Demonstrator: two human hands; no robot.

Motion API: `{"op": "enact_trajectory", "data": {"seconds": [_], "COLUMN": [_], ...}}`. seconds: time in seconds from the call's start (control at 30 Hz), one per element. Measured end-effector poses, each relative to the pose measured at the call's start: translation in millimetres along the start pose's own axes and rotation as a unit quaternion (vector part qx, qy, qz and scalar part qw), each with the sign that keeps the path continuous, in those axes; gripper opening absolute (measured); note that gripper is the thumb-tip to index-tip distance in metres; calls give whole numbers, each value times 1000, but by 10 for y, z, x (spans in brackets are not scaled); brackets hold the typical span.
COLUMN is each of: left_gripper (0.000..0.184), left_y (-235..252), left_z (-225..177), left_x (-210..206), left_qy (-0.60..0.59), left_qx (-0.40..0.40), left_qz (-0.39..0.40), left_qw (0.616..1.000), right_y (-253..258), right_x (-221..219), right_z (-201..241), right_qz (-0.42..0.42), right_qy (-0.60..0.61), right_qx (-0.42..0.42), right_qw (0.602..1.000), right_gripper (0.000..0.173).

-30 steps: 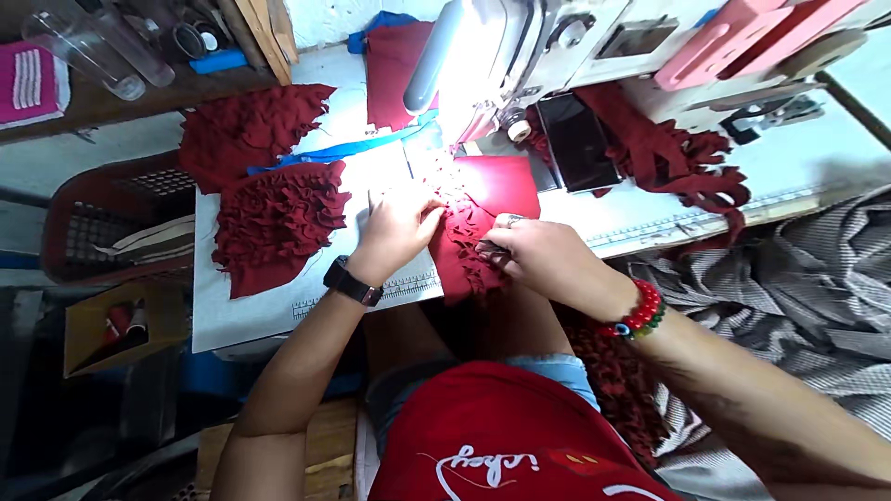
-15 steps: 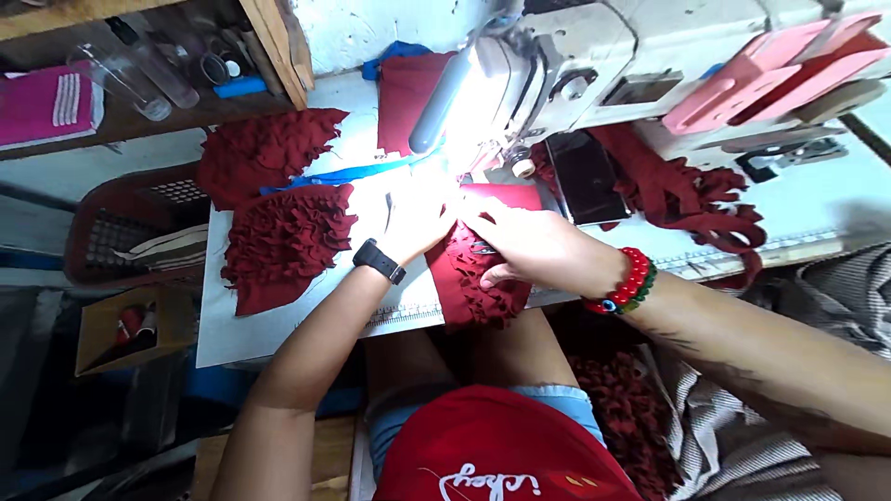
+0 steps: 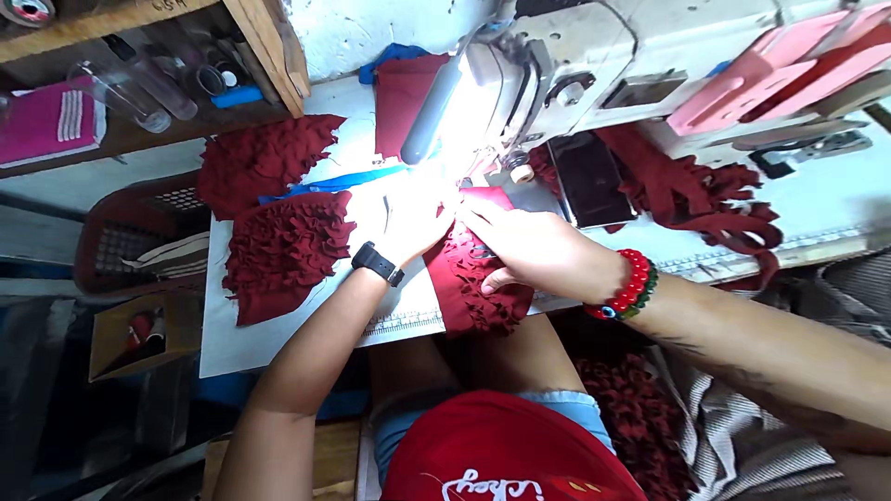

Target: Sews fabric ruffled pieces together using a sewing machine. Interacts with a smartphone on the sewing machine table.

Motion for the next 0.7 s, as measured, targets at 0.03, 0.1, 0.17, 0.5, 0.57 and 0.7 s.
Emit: {"op": "enact_trajectory", "data": {"seconds": [0.03,0.1,0.17,0.5,0.57,0.7], "left_gripper": [33,35,30,34,35,36], "left_y": [-2,-10,-37,-25,-7,16], "left_z": [8,-12,-54,-68,-48,-7], "left_x": [-23,-35,-13,-43,-54,-70], "left_qy": [12,38,38,73,65,44], "left_qx": [3,-11,-60,-66,-54,-33], "left_qz": [7,9,-17,14,12,9], "left_qw": [1000,999,997,995,996,998], "right_y": [8,19,32,98,53,13], "right_x": [18,49,64,21,40,45], "right_z": [18,34,23,-68,-70,-70], "right_qz": [-7,-19,-13,16,8,-22], "right_qy": [-7,-18,-21,-4,2,7], "right_qx": [8,16,13,9,9,16], "right_qw": [1000,1000,1000,1000,1000,1000], "right_gripper": [112,115,107,89,87,87]}}
Point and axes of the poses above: each hand's wrist, its own y-axis towards the middle knuckle, its own x-axis out of the back of the hand, z = x × y, the point moved 9 cm from there along y, towards the middle knuckle, and after that the axes turned 12 degrees about z, right-handed, at the moved point
